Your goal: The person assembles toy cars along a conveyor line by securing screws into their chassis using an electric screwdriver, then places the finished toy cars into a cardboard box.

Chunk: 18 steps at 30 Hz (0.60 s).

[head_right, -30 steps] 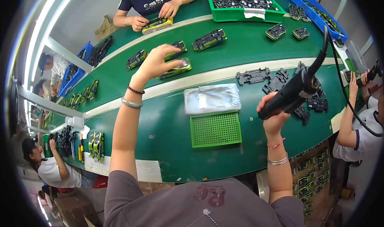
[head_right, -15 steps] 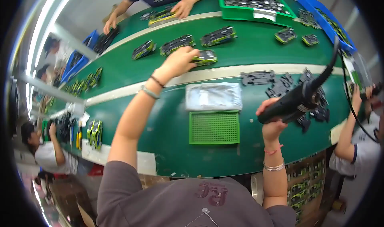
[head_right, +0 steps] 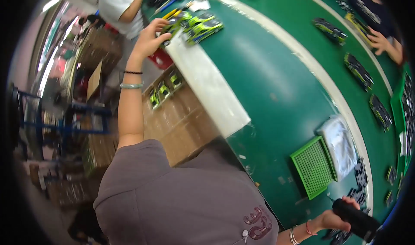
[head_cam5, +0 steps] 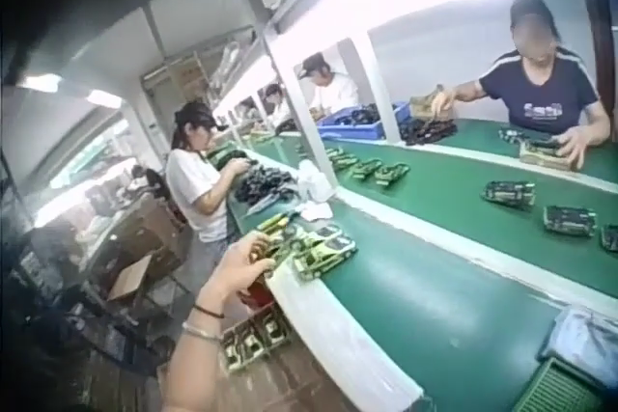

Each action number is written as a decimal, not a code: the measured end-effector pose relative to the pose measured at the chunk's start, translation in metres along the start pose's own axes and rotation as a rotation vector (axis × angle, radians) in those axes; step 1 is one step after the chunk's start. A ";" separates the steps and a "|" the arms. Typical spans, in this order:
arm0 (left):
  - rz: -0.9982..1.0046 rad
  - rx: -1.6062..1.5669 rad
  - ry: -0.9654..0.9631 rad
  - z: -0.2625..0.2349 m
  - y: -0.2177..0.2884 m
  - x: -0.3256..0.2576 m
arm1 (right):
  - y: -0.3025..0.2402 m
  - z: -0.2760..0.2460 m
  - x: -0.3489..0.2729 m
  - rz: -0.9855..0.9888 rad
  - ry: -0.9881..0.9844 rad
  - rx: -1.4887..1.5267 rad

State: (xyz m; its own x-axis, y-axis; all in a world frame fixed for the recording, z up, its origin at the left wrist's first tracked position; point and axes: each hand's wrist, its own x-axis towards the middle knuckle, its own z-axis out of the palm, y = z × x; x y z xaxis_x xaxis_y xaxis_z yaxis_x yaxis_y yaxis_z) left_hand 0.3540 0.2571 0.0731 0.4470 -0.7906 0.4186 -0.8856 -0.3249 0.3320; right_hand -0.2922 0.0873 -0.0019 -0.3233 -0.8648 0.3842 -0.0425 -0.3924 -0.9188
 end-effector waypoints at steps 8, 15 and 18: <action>-1.147 0.310 0.009 0.015 -0.191 -0.241 | 0.006 0.000 0.010 -0.018 -0.014 -0.022; -1.537 0.435 -0.251 0.033 -0.219 -0.336 | 0.002 0.004 0.010 -0.036 -0.031 -0.044; -1.410 0.513 0.049 0.044 -0.220 -0.325 | 0.006 0.000 0.009 -0.036 -0.018 -0.071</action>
State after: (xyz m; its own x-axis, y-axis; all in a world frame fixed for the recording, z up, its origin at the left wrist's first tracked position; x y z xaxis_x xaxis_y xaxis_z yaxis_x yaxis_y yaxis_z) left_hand 0.3974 0.5628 -0.1734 0.9420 0.3322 0.0471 0.3216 -0.9339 0.1561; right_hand -0.2950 0.0775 -0.0038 -0.3030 -0.8562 0.4183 -0.1214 -0.4007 -0.9081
